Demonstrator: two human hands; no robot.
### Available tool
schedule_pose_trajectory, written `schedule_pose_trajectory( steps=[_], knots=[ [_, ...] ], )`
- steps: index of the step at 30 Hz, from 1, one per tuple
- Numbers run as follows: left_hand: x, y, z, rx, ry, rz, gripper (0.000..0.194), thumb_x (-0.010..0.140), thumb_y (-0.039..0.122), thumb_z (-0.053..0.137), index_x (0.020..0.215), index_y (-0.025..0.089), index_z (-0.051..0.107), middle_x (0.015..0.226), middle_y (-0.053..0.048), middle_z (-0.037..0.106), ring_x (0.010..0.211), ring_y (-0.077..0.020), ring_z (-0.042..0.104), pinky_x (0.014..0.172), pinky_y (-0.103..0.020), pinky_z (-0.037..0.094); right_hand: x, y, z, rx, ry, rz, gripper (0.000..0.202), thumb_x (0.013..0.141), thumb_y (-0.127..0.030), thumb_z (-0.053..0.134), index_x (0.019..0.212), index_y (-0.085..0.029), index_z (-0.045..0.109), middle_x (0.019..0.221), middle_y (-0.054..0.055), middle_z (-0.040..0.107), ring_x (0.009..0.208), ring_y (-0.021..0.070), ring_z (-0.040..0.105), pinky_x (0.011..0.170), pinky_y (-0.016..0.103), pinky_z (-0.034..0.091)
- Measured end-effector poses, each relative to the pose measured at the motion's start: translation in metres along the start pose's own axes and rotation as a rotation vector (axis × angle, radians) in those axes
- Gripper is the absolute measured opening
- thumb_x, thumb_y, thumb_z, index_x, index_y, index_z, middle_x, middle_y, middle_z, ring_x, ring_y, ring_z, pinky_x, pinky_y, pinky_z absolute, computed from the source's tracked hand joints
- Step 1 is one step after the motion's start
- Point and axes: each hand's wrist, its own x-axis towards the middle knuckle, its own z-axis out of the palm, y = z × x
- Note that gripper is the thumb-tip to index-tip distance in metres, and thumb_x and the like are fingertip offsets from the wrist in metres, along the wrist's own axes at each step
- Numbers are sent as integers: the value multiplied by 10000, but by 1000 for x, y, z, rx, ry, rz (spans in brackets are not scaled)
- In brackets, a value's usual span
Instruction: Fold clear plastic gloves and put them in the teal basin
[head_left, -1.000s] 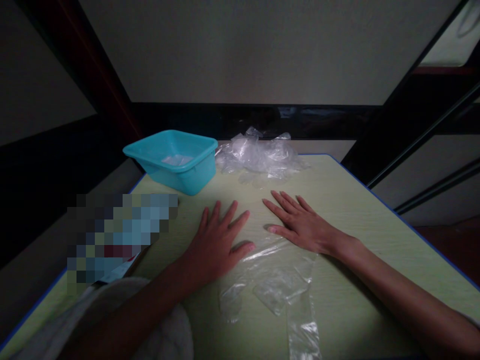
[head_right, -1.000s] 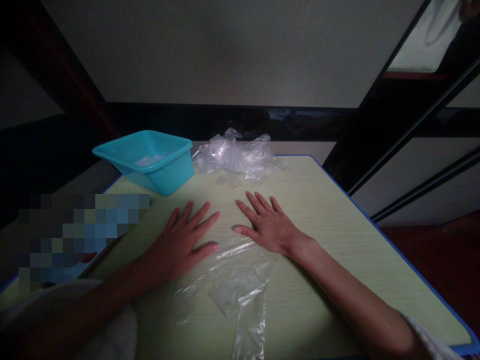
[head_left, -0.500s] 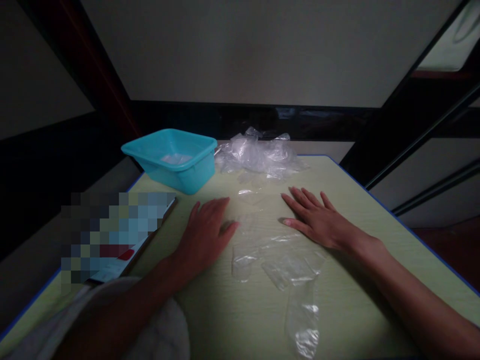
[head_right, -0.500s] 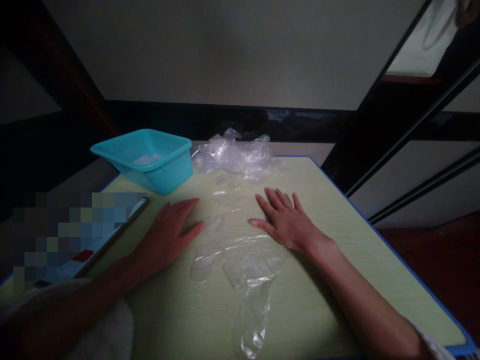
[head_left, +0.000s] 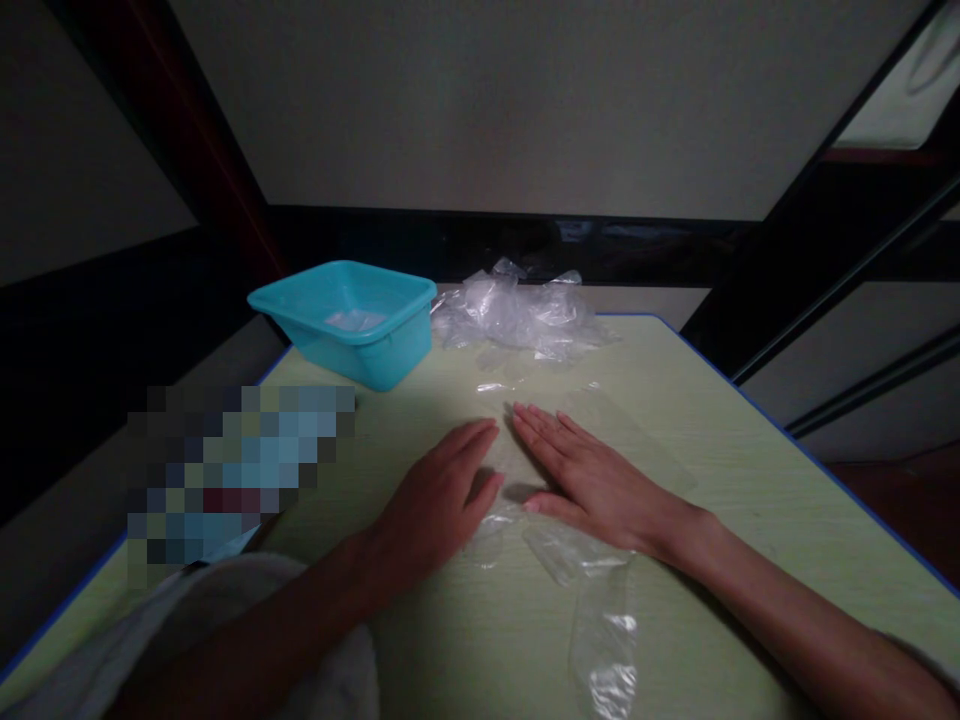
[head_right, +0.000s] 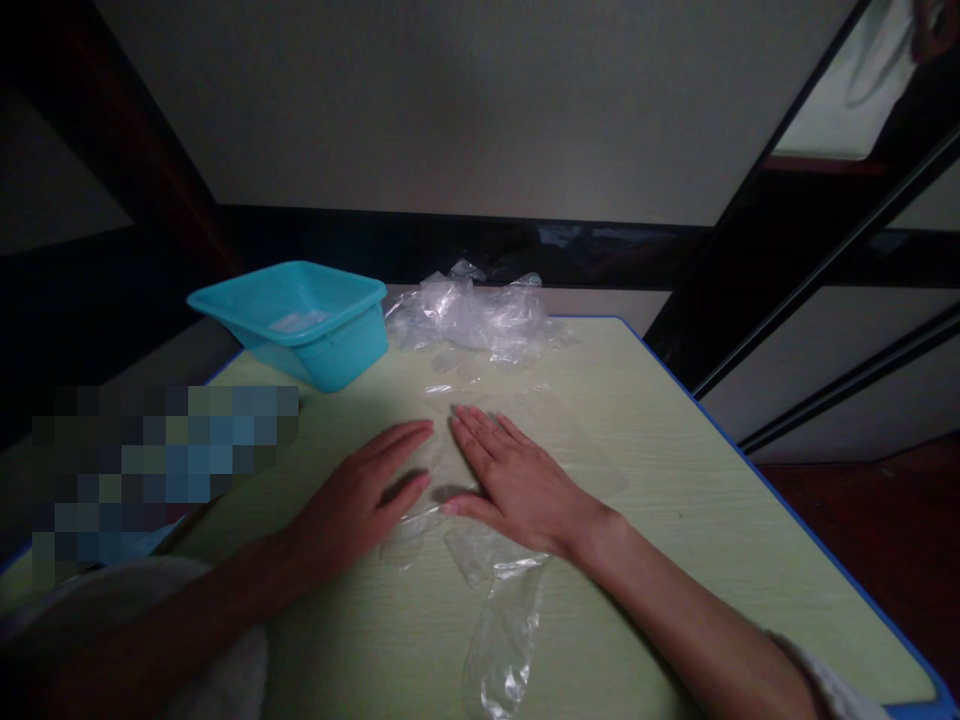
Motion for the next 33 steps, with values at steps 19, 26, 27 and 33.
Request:
schedule_pose_trajectory(
  steps=[19, 26, 27, 33],
  knots=[
    [-8, 9, 0, 245, -351, 120, 552, 920, 345, 353, 1354, 5, 319, 1459, -207, 235, 1367, -276, 169, 1090, -456, 256, -4, 25, -2, 6, -129, 105, 817, 858, -668, 163, 1435, -91, 167, 1489, 140, 82, 1369, 261, 54, 1108, 478, 125],
    [-6, 6, -5, 98, -327, 90, 510, 911, 313, 352, 1346, 46, 345, 1454, -181, 271, 1361, -241, 213, 1087, -440, 271, -9, 52, 0, -29, -62, 232, 803, 853, -676, 155, 1441, -130, 175, 1491, 127, 123, 1366, 253, 89, 1107, 468, 140],
    [-5, 4, -6, 43, -300, 69, 489, 912, 292, 336, 1344, 62, 354, 1450, -170, 292, 1355, -226, 242, 1082, -428, 285, -9, 54, 0, -35, -60, 255, 810, 849, -682, 151, 1441, -130, 176, 1491, 129, 129, 1365, 255, 94, 1105, 469, 145],
    [0, -6, -7, -146, -3, -84, 386, 821, 240, 443, 1170, 96, 524, 1219, -147, 570, 1142, -230, 529, 975, -389, 426, -13, 60, 3, -116, -16, 353, 899, 824, -711, 85, 1423, -50, 206, 1484, 169, 143, 1365, 261, 117, 1103, 442, 171]
  ],
)
